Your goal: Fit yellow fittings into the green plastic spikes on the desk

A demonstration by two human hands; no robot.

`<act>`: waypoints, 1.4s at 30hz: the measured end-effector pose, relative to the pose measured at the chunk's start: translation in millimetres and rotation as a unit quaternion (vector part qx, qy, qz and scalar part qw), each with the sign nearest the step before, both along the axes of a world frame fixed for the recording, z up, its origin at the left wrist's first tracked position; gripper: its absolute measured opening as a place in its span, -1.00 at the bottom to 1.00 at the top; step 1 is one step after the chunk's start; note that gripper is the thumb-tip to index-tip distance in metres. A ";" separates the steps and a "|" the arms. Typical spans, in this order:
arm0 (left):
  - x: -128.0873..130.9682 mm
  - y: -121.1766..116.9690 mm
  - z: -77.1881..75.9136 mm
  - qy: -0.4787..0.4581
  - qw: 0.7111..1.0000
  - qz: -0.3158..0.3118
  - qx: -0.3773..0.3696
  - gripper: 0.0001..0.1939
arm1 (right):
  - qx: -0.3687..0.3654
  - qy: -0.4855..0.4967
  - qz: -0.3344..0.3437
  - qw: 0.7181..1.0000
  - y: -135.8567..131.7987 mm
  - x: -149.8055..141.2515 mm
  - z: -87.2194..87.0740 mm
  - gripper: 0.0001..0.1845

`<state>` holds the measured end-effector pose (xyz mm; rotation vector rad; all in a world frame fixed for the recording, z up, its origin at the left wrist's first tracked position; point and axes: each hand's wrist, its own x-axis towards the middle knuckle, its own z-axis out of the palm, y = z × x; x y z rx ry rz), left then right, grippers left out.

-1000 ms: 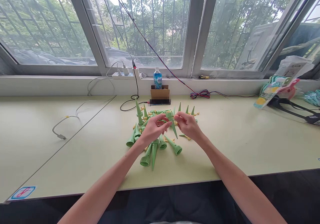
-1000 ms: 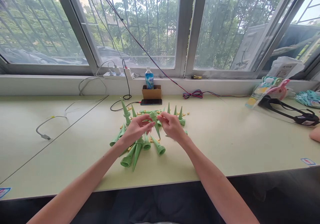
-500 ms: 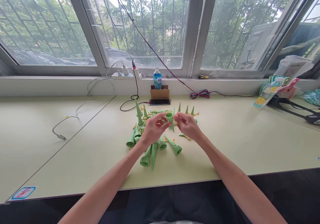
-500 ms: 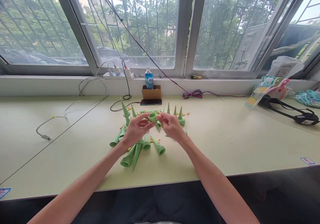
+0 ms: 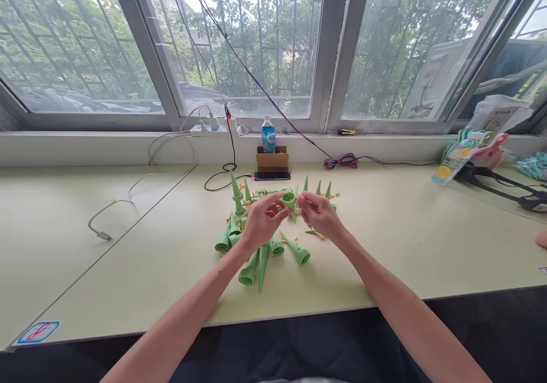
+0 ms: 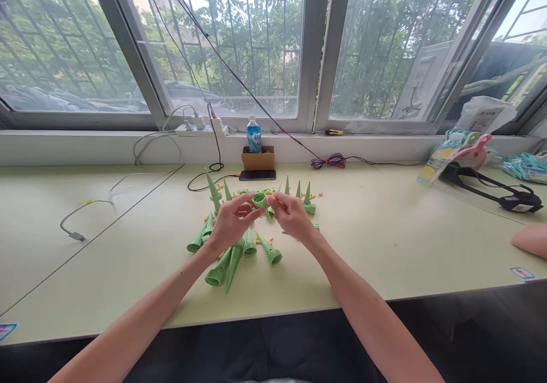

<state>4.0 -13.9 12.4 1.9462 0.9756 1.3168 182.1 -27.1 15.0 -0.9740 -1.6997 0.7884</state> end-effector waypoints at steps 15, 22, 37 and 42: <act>1.5 -2.3 0.5 0.005 0.999 0.004 0.032 -0.65 | 0.015 0.000 -0.012 1.000 1.6 -2.1 -2.4 -0.49; 4.7 -7.7 8.8 -0.113 0.987 -0.051 -0.103 -0.55 | 0.054 -0.015 -0.049 0.997 3.1 -3.8 -7.1 -0.53; 0.7 -2.2 12.6 -0.199 0.909 -0.195 -0.309 -0.60 | 0.087 -0.053 -0.062 0.993 2.0 0.3 -4.3 -0.56; 0.1 -1.9 11.9 -0.163 0.906 -0.198 -0.337 -0.45 | 0.104 -0.073 -0.050 0.991 -1.5 -0.1 -0.6 -0.56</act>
